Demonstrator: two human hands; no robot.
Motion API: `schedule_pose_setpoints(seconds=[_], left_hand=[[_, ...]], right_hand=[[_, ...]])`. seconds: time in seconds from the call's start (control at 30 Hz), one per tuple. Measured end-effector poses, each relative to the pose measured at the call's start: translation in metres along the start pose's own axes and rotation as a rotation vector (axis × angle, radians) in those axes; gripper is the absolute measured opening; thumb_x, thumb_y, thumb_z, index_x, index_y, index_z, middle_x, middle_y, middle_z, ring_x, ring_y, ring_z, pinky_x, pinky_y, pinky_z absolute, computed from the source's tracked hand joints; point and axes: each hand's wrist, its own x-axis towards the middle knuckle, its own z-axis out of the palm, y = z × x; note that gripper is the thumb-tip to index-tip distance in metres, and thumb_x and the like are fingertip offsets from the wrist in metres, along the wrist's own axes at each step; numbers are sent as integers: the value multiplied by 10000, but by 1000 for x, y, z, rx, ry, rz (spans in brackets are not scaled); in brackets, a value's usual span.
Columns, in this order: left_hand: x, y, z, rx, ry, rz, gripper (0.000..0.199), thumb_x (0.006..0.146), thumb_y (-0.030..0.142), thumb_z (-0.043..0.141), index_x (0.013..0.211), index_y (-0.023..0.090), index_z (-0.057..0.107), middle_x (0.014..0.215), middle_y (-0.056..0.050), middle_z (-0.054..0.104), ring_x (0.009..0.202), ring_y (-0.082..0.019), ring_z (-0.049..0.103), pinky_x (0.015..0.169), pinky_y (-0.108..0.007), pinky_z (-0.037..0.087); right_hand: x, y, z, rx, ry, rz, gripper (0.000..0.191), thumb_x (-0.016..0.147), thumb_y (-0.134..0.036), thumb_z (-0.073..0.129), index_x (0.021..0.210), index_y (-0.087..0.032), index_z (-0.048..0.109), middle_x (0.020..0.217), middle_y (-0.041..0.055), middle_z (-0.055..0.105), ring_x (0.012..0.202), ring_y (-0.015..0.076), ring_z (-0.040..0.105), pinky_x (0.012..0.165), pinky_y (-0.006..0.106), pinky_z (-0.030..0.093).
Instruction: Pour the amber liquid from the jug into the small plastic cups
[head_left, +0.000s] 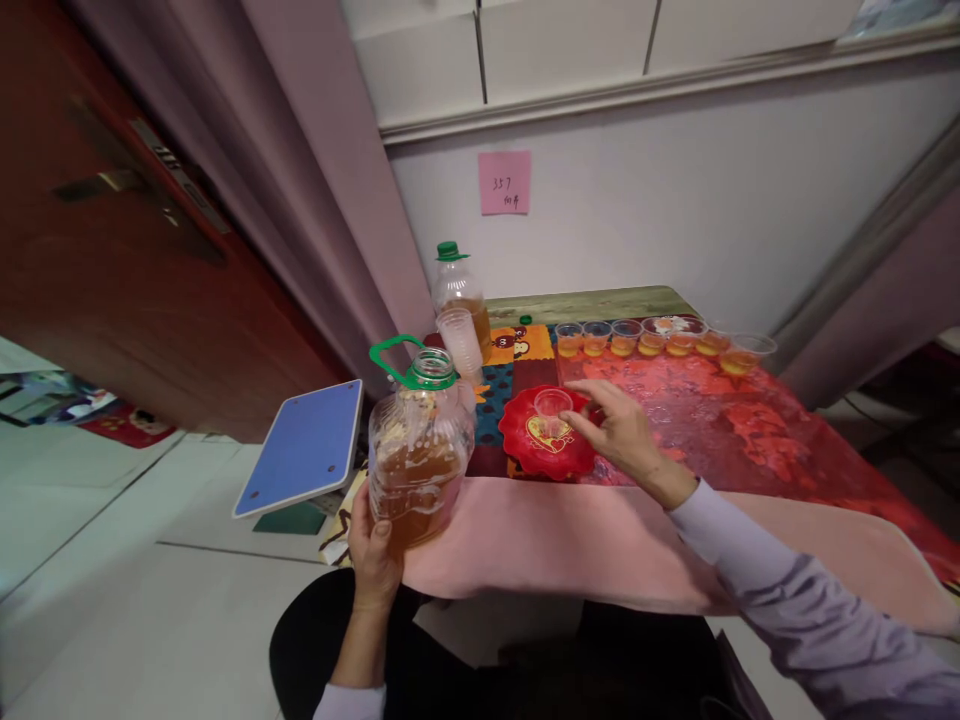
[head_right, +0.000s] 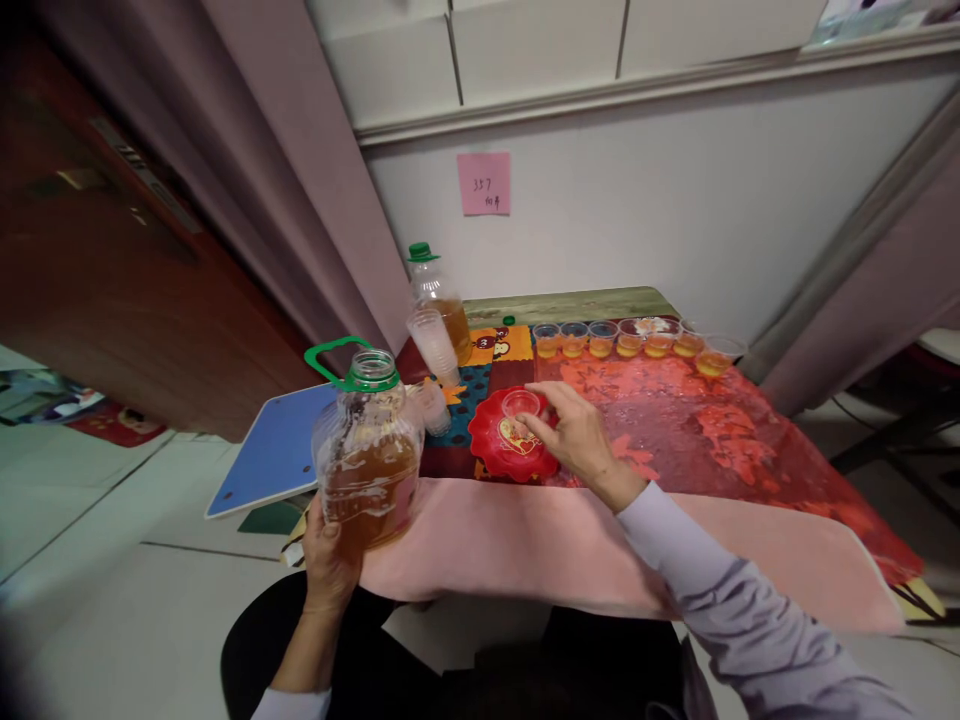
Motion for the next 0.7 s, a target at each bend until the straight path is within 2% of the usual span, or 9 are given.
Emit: schedule_pose_setpoints(seconds=[0.07, 0.1, 0.17, 0.23, 0.3, 0.4, 0.5, 0.6, 0.7], left_hand=[[0, 0, 0, -21, -7, -4, 945, 591, 753, 984, 1358, 254, 747, 1345, -120, 776, 1285, -339, 734, 1168, -453, 568], [0, 0, 0, -22, -14, -6, 933, 602, 739, 987, 1367, 262, 747, 1359, -120, 776, 1298, -345, 734, 1176, -462, 564], [0, 2, 1, -13, -29, 3, 941, 610, 718, 995, 1397, 268, 743, 1399, -130, 771, 1350, -371, 722, 1211, -493, 544], [0, 6, 1, 14, -54, 32, 977, 610, 717, 999, 1430, 254, 736, 1454, -152, 756, 1418, -408, 693, 1255, -527, 509], [1, 13, 2, 73, -103, 81, 993, 639, 723, 991, 1461, 233, 725, 1514, -178, 731, 1475, -440, 659, 1287, -559, 476], [1, 27, 5, 221, -209, 151, 981, 695, 730, 975, 1495, 223, 719, 1578, -199, 697, 1531, -470, 616, 1325, -602, 426], [-1, 37, 12, 269, -232, 145, 1090, 623, 745, 1020, 1529, 229, 705, 1584, -206, 692, 1563, -478, 586, 1347, -600, 394], [-4, 35, 20, 13, -98, 5, 1138, 692, 848, 926, 1631, 288, 611, 1569, -187, 709, 1541, -454, 616, 1276, -623, 485], [-4, 24, 28, -99, 127, -137, 767, 890, 745, 823, 1463, 242, 736, 1456, -172, 780, 1472, -417, 680, 1259, -632, 507]], right_hand=[[-4, -21, 14, 263, -20, 147, 448, 1036, -596, 759, 1301, -236, 797, 1096, 121, 852, 825, 246, 797, 794, 409, 688], [-7, -32, 25, 404, -63, 206, 513, 1025, -652, 757, 1330, -240, 779, 1153, 132, 852, 885, 257, 813, 805, 408, 692], [-10, -53, 51, 626, -133, 266, 717, 940, -745, 821, 1456, -258, 717, 1403, 175, 800, 1152, 322, 820, 932, 460, 699], [-9, -69, 76, 780, -175, 286, 943, 860, -825, 855, 1591, -275, 625, 1626, 209, 673, 1434, 398, 713, 1085, 539, 661], [-3, -79, 94, 904, -191, 272, 1065, 832, -890, 834, 1666, -290, 550, 1740, 207, 571, 1589, 429, 588, 1198, 593, 595], [10, -80, 103, 1022, -211, 212, 1006, 840, -912, 809, 1612, -301, 603, 1681, 164, 647, 1577, 412, 607, 1282, 606, 529], [16, -68, 104, 1038, -200, 216, 873, 818, -887, 846, 1442, -288, 733, 1486, 143, 791, 1464, 412, 701, 1259, 596, 554], [12, -57, 105, 1037, -144, 305, 851, 802, -875, 862, 1400, -279, 762, 1499, 152, 791, 1447, 428, 715, 1209, 598, 593], [6, -55, 106, 1044, -134, 365, 853, 818, -865, 852, 1434, -284, 751, 1555, 151, 764, 1457, 430, 711, 1194, 597, 606]])
